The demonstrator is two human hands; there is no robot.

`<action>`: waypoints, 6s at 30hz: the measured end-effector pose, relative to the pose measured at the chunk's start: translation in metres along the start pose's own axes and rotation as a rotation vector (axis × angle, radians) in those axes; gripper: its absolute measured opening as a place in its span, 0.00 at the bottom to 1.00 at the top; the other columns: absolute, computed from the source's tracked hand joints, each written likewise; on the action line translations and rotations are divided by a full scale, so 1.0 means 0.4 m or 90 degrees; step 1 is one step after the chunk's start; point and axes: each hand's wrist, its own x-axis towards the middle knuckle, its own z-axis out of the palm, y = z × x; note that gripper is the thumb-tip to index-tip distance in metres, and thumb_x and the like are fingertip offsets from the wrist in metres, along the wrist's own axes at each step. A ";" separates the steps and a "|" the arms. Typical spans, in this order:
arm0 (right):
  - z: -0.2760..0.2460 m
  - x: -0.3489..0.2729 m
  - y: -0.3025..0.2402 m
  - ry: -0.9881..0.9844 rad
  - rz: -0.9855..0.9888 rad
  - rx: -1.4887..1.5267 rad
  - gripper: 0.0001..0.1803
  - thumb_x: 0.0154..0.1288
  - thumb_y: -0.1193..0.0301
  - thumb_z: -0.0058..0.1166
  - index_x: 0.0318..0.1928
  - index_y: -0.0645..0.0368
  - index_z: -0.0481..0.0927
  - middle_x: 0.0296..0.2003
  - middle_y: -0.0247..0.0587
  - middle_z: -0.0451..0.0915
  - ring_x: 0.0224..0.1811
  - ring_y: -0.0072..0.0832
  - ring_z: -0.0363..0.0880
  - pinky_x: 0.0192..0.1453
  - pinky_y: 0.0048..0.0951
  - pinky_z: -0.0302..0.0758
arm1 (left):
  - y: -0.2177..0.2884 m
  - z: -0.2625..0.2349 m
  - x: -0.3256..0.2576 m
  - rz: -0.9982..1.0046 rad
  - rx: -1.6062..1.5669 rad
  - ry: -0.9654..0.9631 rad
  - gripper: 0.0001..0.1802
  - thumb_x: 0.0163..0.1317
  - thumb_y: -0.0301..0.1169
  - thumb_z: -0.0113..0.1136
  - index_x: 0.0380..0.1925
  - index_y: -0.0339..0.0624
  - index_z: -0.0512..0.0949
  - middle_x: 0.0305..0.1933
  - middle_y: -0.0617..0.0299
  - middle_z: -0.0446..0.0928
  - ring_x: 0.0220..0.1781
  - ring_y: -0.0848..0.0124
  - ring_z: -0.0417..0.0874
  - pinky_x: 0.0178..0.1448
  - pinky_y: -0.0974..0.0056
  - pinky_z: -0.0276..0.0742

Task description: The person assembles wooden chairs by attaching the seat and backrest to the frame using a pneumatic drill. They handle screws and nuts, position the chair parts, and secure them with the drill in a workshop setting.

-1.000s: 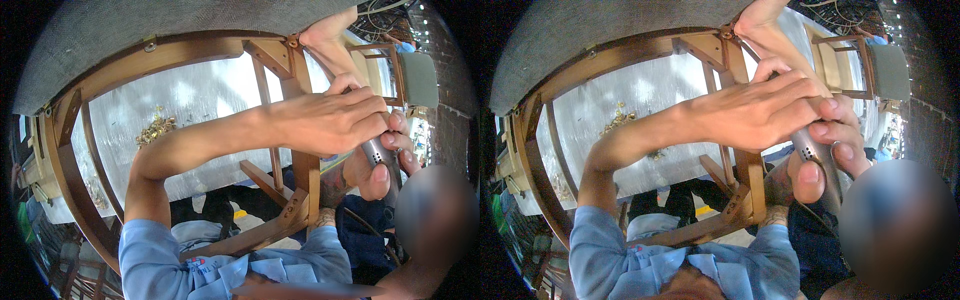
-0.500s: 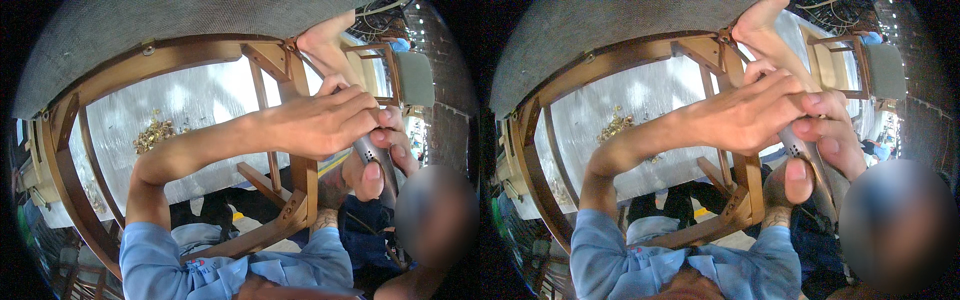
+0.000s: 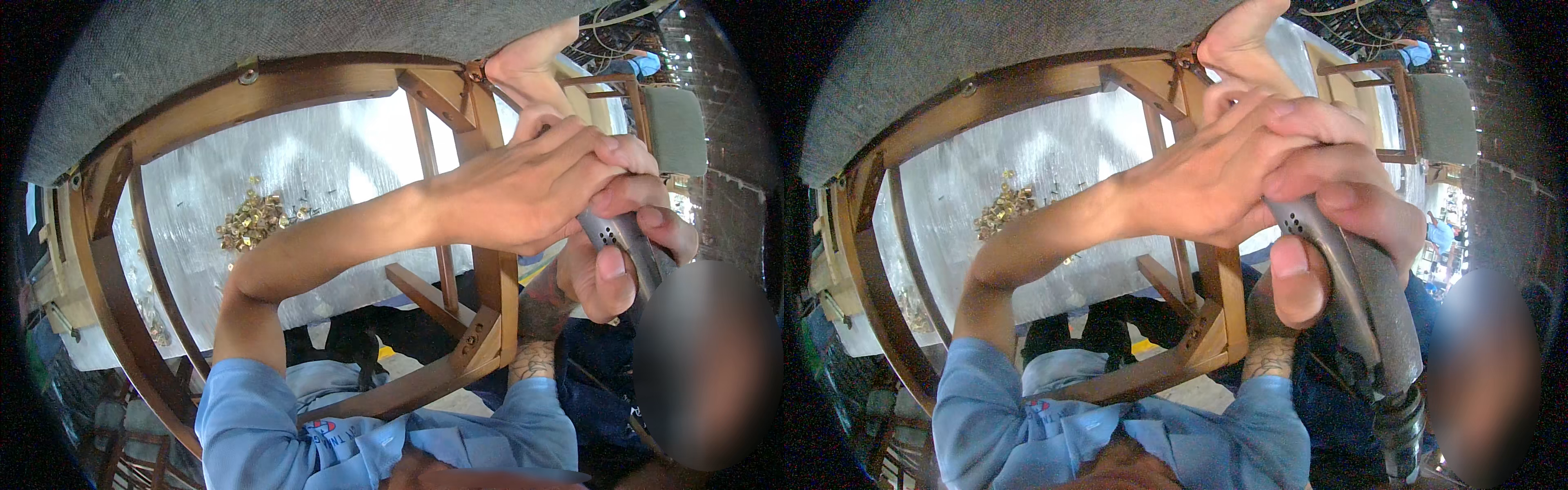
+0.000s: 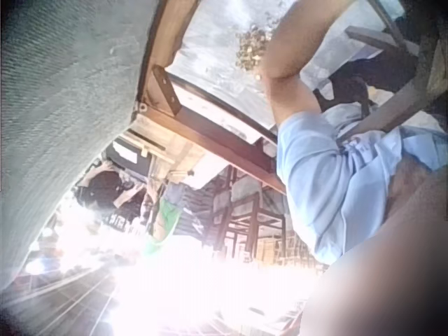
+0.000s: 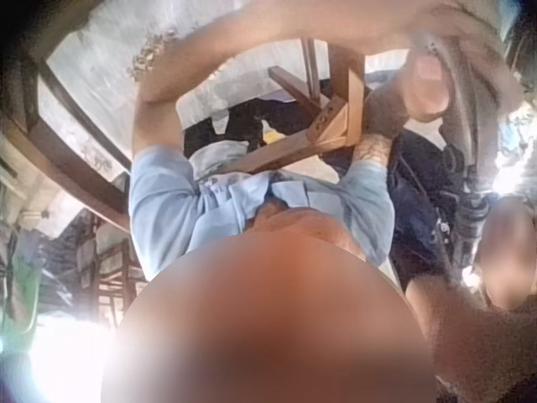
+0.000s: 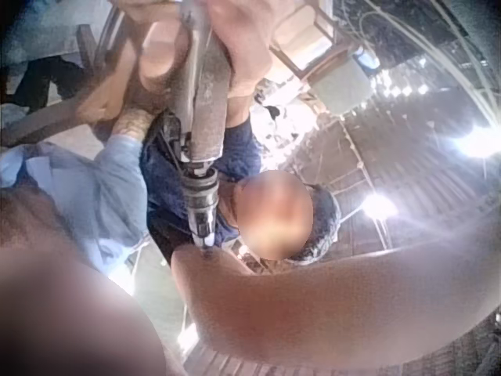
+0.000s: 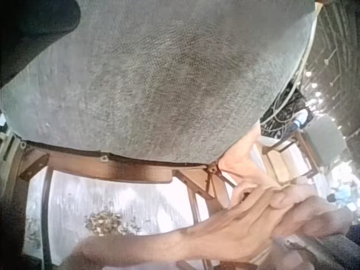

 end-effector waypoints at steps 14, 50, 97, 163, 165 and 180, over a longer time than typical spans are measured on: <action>0.040 0.023 0.024 -0.100 0.011 0.045 0.26 0.61 0.63 0.61 0.55 0.53 0.67 0.34 0.44 0.77 0.38 0.39 0.77 0.43 0.48 0.71 | 0.140 -0.005 -0.077 -0.218 0.207 0.038 0.37 0.49 0.36 0.64 0.61 0.32 0.67 0.67 0.43 0.61 0.69 0.45 0.60 0.60 0.39 0.58; 0.092 0.073 0.104 -0.181 0.031 0.164 0.20 0.60 0.69 0.54 0.52 0.56 0.67 0.35 0.46 0.75 0.38 0.39 0.76 0.44 0.52 0.68 | 0.274 0.203 -0.232 -0.771 -0.345 0.357 0.27 0.62 0.25 0.62 0.54 0.29 0.57 0.43 0.47 0.77 0.45 0.65 0.81 0.48 0.61 0.76; 0.103 0.178 0.158 -0.001 0.128 0.061 0.24 0.49 0.70 0.46 0.49 0.64 0.72 0.24 0.49 0.74 0.24 0.42 0.73 0.35 0.51 0.77 | 0.216 0.205 -0.284 -0.653 -0.311 0.300 0.32 0.69 0.45 0.56 0.55 0.23 0.61 0.44 0.42 0.79 0.47 0.62 0.83 0.49 0.60 0.78; 0.085 0.278 -0.238 -0.172 -0.211 0.454 0.27 0.60 0.58 0.63 0.53 0.52 0.64 0.26 0.34 0.74 0.23 0.28 0.76 0.28 0.37 0.78 | 0.488 -0.279 0.086 -0.662 -0.485 0.487 0.17 0.72 0.43 0.58 0.30 0.43 0.74 0.28 0.69 0.72 0.27 0.80 0.69 0.37 0.71 0.71; 0.088 0.282 -0.238 -0.178 -0.212 0.452 0.27 0.60 0.59 0.63 0.53 0.52 0.64 0.25 0.34 0.74 0.23 0.27 0.76 0.29 0.38 0.78 | 0.488 -0.285 0.086 -0.662 -0.489 0.473 0.16 0.72 0.43 0.58 0.31 0.43 0.74 0.29 0.69 0.72 0.28 0.80 0.69 0.37 0.71 0.72; 0.180 0.310 -0.178 -0.214 -0.158 0.527 0.23 0.60 0.64 0.58 0.51 0.54 0.64 0.28 0.40 0.73 0.27 0.33 0.76 0.31 0.43 0.73 | 0.472 -0.304 0.065 -0.772 -0.265 0.587 0.23 0.72 0.53 0.53 0.34 0.42 0.74 0.32 0.67 0.74 0.28 0.76 0.73 0.38 0.66 0.76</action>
